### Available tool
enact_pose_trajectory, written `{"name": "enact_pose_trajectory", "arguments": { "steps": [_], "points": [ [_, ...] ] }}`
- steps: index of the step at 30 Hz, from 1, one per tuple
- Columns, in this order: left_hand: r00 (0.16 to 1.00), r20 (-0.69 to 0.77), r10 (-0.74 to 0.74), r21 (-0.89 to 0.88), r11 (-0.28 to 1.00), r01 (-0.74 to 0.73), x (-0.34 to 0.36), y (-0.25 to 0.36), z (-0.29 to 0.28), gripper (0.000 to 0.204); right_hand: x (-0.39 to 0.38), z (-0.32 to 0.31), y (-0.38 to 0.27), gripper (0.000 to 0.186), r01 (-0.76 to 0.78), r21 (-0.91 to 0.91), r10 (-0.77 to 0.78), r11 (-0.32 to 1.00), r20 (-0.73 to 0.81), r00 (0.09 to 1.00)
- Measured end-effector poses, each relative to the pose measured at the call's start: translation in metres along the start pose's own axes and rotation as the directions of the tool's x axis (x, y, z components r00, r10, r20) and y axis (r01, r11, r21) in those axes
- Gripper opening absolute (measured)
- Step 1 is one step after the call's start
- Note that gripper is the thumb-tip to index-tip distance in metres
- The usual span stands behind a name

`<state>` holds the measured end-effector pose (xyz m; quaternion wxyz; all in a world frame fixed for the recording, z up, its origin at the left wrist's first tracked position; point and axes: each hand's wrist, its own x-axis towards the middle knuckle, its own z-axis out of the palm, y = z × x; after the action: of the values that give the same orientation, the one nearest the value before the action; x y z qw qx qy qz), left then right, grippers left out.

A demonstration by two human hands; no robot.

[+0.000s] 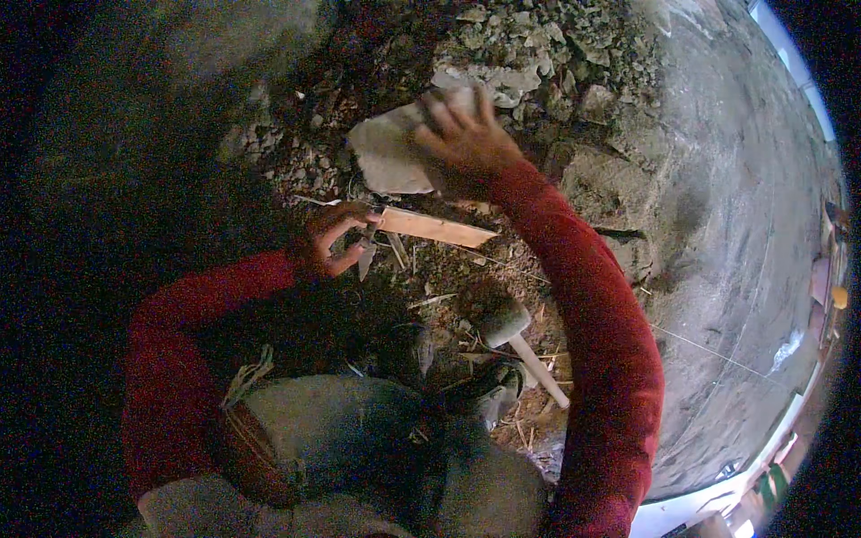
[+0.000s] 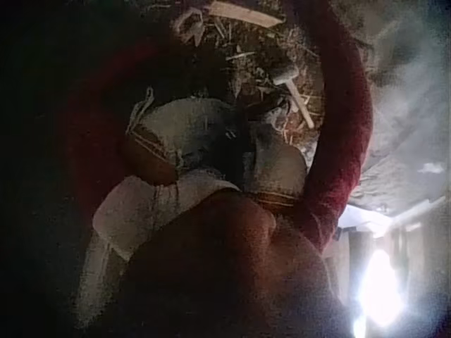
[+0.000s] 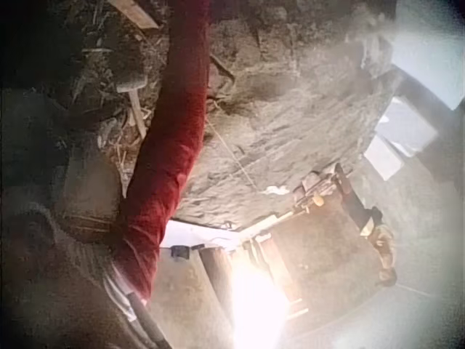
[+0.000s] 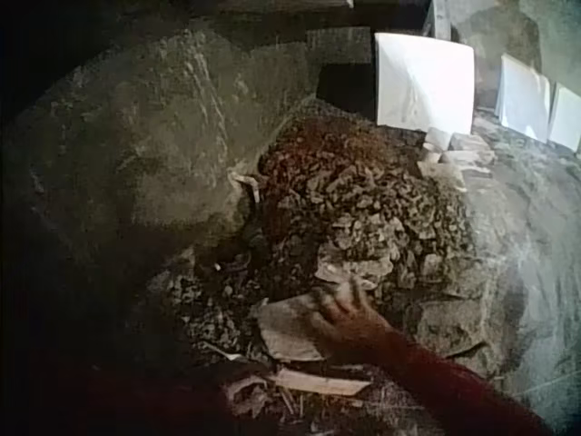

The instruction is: The person places a large white tile onto wet mortar on the floor and uses a rubber mallet to tap it into place. The person then uses a small tool to apply more mortar around the edges of the installed tiles.

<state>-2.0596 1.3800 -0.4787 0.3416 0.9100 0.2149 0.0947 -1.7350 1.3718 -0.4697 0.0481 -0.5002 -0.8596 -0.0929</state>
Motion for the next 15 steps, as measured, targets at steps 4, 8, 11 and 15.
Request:
{"name": "enact_pose_trajectory", "arguments": {
  "steps": [4,8,11,15],
  "points": [
    [0.995,-0.061,0.077,0.016,0.997,-0.076,0.001,0.003,0.005,0.039,0.024,0.031,-0.016,0.101,0.183,0.001,-0.183,0.983,-0.062,0.981],
    [0.999,-0.041,0.007,0.068,0.998,-0.004,0.003,0.016,0.003,0.04,0.026,0.041,-0.027,0.089,0.195,-0.02,-0.192,0.981,0.11,0.975],
    [0.999,-0.034,-0.004,0.023,1.0,0.005,0.0,0.011,-0.003,0.04,0.032,0.039,-0.034,0.08,0.151,-0.023,-0.147,0.988,0.114,0.982],
    [0.996,-0.077,0.044,0.038,0.998,-0.042,0.001,-0.003,-0.002,0.049,0.034,0.061,-0.029,0.07,0.154,-0.112,-0.157,0.982,-0.024,0.987]
  ]
}}
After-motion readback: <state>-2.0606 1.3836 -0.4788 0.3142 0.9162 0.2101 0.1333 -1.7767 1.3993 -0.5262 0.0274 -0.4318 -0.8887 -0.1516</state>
